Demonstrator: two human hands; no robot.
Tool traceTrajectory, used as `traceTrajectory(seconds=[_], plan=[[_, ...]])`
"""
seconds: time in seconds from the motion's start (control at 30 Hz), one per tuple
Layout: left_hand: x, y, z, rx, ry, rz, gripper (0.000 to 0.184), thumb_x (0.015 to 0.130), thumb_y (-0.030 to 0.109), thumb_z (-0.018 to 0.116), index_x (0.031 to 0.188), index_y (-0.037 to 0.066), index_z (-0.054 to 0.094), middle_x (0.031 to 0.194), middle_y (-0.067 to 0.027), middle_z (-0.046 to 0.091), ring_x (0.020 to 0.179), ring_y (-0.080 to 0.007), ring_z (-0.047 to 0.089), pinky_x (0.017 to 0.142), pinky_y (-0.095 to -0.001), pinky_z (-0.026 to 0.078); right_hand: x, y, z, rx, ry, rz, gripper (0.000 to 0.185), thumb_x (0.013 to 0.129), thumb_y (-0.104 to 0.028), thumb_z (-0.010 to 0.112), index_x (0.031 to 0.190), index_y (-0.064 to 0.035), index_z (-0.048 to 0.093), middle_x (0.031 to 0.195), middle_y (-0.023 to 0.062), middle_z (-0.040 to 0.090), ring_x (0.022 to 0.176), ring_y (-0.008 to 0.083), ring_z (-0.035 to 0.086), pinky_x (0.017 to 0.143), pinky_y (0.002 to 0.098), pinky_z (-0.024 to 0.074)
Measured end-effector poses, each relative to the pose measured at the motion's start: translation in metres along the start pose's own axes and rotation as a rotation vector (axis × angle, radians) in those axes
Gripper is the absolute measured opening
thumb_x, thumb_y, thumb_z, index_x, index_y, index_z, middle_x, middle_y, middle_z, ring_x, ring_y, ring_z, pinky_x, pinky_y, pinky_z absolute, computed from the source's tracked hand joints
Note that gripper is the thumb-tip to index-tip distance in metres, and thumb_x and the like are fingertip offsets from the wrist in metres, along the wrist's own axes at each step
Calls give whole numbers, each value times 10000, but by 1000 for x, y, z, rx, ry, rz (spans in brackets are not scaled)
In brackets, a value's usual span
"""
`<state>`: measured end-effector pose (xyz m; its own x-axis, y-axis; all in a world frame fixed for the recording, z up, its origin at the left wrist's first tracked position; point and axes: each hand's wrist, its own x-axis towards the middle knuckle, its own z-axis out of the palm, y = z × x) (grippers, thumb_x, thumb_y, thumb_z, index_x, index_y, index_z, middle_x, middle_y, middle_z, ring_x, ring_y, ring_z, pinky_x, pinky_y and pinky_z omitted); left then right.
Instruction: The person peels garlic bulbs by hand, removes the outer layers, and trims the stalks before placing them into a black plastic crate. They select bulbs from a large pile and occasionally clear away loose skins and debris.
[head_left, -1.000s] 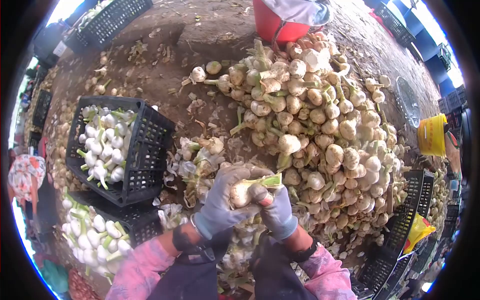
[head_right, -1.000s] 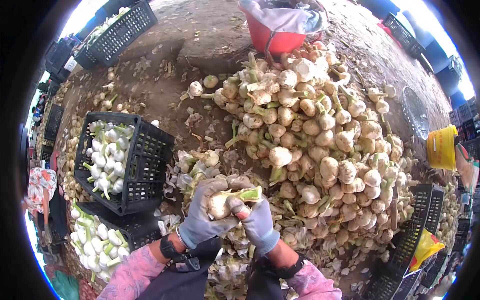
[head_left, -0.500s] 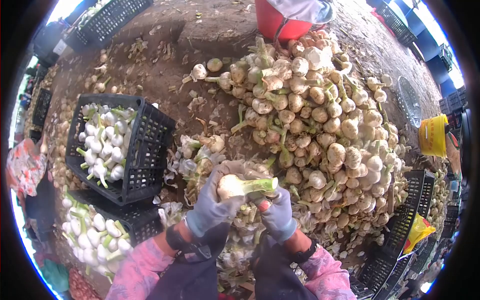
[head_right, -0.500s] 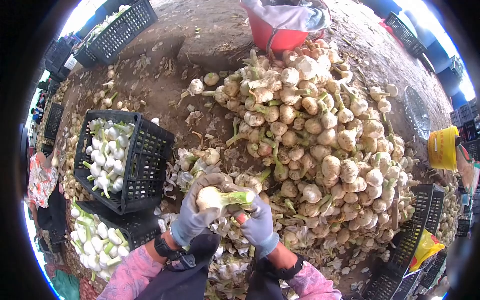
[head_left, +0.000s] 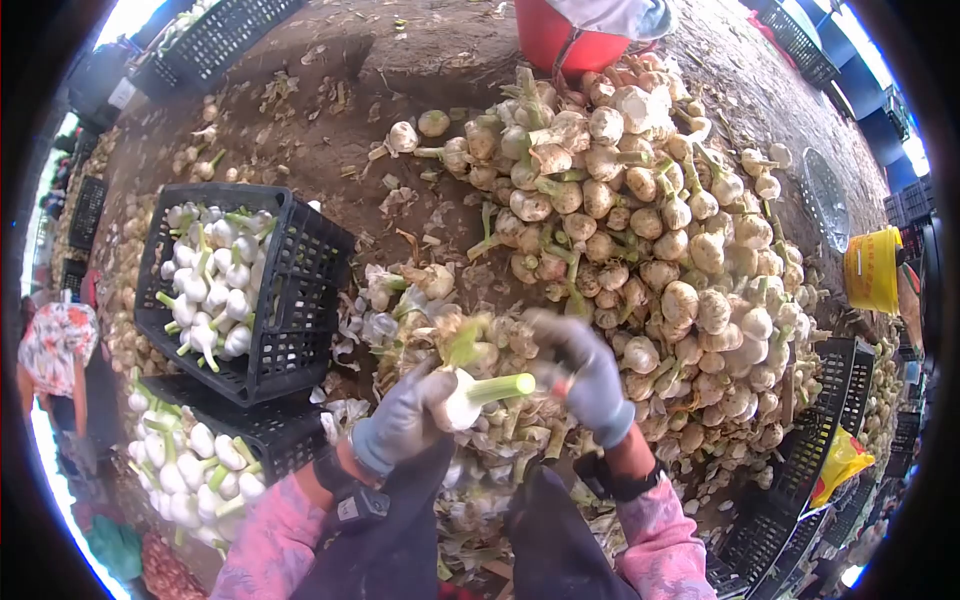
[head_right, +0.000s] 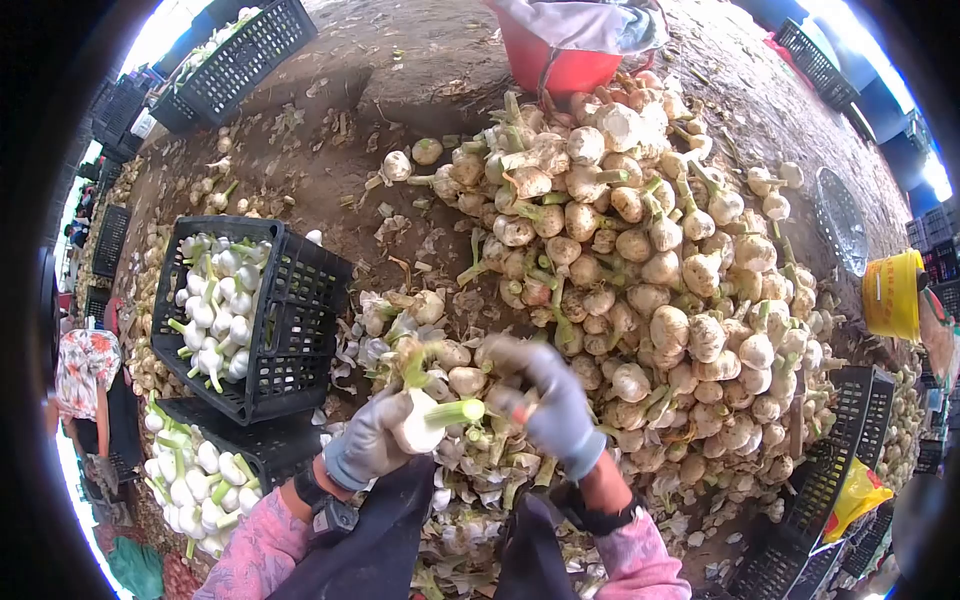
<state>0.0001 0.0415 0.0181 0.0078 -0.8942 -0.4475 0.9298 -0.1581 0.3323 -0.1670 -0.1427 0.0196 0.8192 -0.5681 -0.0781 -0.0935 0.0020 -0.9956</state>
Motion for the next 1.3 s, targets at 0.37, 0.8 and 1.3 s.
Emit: traceTrajectory(seconds=[0.37, 0.8, 1.3], plan=[[6, 16, 28, 1296, -101, 824, 213, 939, 50, 570, 1135, 66, 651, 1045, -75, 669, 967, -226, 623, 825, -341, 497, -14, 7, 12, 455, 196, 163, 341, 944, -255, 648, 1147, 19, 635, 1014, 73, 690, 878, 104, 620, 815, 267, 495], [-6, 52, 46, 1675, 60, 812, 427, 740, 208, 782, 1128, 88, 650, 1138, -105, 615, 1069, -318, 578, 920, -412, 467, -8, -16, 13, -24, 16, -232, 295, 857, -241, 744, 1085, -58, 702, 958, 65, 693, 847, 207, 595, 814, 323, 461], [5, 30, -26, 2274, 224, 792, 165, 735, 131, 693, 851, 108, 578, 810, -70, 552, 776, -296, 558, 708, -419, 434, -21, -18, 29, 591, 303, 160, 458, 896, -412, 686, 1116, -15, 625, 1006, 92, 636, 855, 177, 618, 784, 317, 504]])
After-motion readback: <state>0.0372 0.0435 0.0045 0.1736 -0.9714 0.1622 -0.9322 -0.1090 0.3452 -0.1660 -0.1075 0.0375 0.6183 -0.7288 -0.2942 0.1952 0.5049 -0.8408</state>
